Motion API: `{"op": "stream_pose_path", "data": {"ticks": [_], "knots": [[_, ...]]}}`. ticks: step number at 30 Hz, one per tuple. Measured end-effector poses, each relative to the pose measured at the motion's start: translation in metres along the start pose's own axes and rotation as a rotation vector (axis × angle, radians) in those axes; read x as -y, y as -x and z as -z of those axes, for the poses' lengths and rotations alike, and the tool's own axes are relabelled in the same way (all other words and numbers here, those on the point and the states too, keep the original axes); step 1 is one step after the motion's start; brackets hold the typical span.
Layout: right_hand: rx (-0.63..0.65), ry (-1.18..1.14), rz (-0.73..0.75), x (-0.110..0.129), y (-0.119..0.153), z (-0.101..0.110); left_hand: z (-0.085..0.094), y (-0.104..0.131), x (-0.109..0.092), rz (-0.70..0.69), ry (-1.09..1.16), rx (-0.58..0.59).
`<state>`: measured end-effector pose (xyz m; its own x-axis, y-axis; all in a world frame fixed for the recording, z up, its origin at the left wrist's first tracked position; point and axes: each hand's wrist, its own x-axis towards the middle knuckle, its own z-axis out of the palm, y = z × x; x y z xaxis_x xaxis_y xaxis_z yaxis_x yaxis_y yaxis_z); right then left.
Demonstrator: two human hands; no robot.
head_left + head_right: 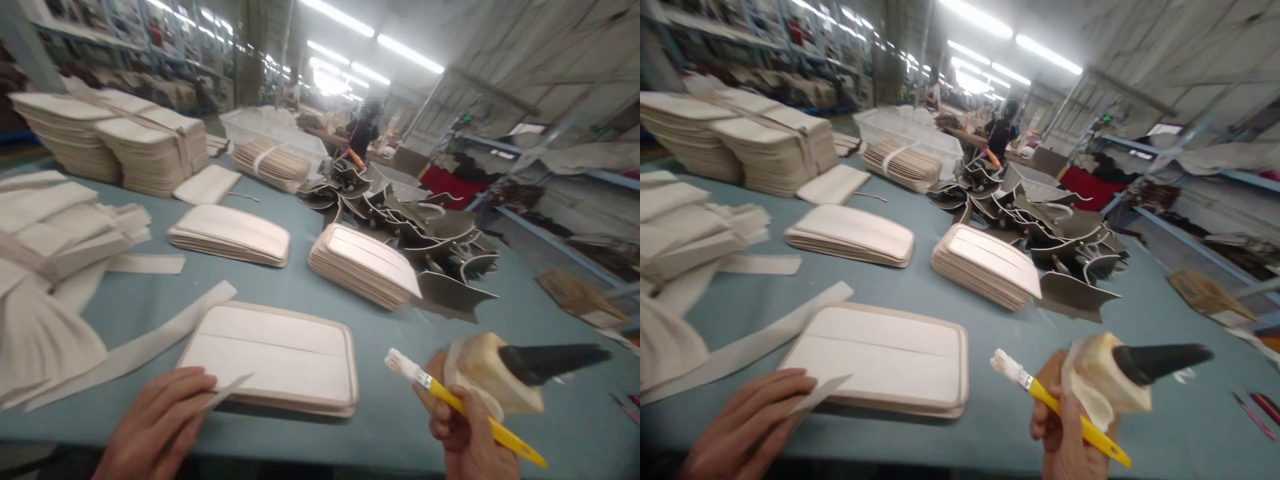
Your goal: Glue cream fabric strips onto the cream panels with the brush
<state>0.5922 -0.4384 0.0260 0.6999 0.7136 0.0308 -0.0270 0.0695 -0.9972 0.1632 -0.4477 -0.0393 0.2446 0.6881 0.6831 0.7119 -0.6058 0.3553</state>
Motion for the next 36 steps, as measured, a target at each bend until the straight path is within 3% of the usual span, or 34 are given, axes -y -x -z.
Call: {"op": "stream_pose_path", "data": {"ticks": [3, 6, 9, 12, 16, 23, 36], "knots": [[0.252, -0.09, -0.163, 0.005, 0.021, -0.061, 0.008, 0.002, -0.005, -0.017, -0.006, 0.054], [0.477, -0.062, -0.286, 0.004, 0.046, -0.11, 0.006, 0.005, -0.011, 0.048, 0.012, 0.016], [0.594, -0.026, -0.292, -0.002, 0.066, -0.146, 0.003, 0.009, -0.011, 0.14, 0.044, -0.025], [0.643, -0.024, -0.303, -0.008, 0.076, -0.169, 0.001, 0.012, -0.01, 0.157, 0.06, -0.041], [0.612, 0.001, -0.297, -0.009, 0.082, -0.18, 0.0, 0.011, -0.01, 0.145, 0.054, -0.062], [0.631, 0.008, -0.333, -0.009, 0.086, -0.181, 0.001, 0.009, -0.011, 0.125, 0.05, -0.076], [0.909, 0.063, -0.062, -0.003, 0.081, -0.185, -0.002, 0.009, -0.014, 0.116, 0.021, -0.099]]}}
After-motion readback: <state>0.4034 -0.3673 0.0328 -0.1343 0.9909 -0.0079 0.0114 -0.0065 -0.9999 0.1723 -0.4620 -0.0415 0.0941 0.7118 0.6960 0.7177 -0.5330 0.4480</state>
